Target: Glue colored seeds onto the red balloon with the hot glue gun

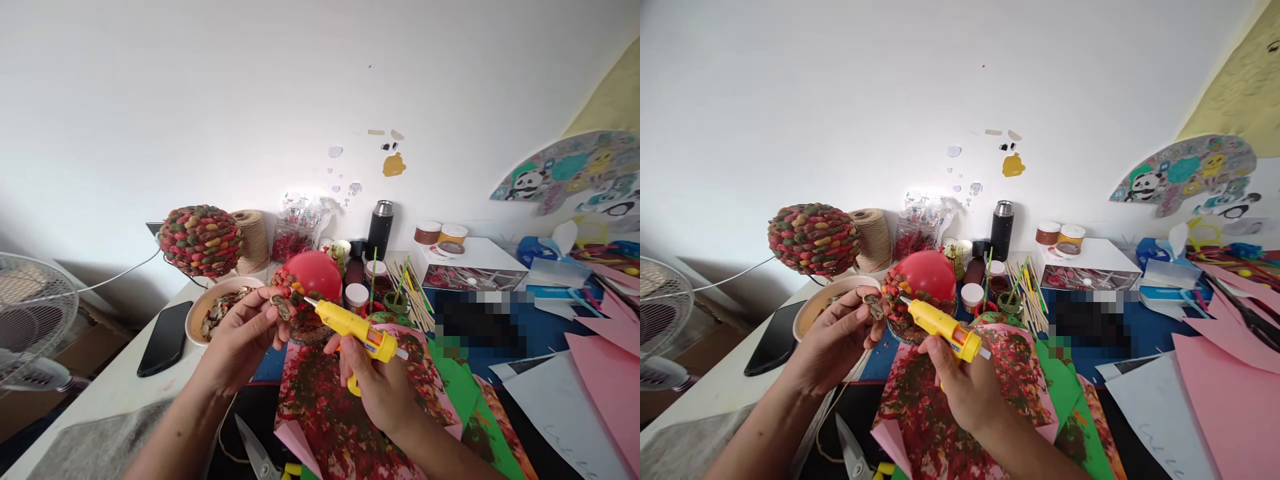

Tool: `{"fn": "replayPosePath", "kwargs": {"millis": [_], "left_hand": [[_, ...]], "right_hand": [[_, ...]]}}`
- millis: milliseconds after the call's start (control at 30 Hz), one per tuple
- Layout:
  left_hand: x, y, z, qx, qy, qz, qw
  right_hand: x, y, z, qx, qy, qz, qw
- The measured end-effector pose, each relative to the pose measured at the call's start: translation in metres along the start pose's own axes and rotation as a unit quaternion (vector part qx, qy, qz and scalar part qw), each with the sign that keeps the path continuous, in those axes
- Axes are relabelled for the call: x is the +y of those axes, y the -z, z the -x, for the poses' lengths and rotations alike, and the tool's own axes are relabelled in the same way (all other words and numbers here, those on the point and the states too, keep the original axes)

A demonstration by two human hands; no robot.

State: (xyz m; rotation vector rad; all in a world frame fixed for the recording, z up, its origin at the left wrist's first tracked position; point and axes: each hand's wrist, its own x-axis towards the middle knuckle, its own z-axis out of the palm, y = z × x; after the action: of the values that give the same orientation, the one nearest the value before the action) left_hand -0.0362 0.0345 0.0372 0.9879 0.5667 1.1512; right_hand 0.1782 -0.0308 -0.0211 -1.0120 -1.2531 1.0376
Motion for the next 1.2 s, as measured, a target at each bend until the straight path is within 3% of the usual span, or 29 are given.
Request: {"fn": "replayPosePath", "kwargs": {"millis": [233, 467, 667, 900, 1200], "left_hand": [[-0.012, 0.0, 0.003, -0.035, 0.005, -0.046, 0.998], [-0.014, -0.007, 0.018, -0.086, -0.009, -0.211, 0.974], [-0.011, -0.013, 0.021, -0.106, -0.031, -0.242, 0.964], [-0.014, -0.012, 0.024, -0.146, -0.011, -0.292, 0.945], [-0.015, -0.01, 0.025, -0.148, -0.018, -0.327, 0.933]], "right_hand": [[-0.003, 0.0, 0.0, 0.004, -0.008, -0.043, 0.999], [-0.018, 0.001, -0.006, 0.014, -0.025, -0.1, 0.995], [-0.02, 0.0, -0.009, 0.029, -0.035, -0.126, 0.991], [-0.021, -0.001, -0.008, 0.025, -0.034, -0.123, 0.991], [-0.019, 0.0, -0.006, -0.002, -0.044, -0.125, 0.991]]}}
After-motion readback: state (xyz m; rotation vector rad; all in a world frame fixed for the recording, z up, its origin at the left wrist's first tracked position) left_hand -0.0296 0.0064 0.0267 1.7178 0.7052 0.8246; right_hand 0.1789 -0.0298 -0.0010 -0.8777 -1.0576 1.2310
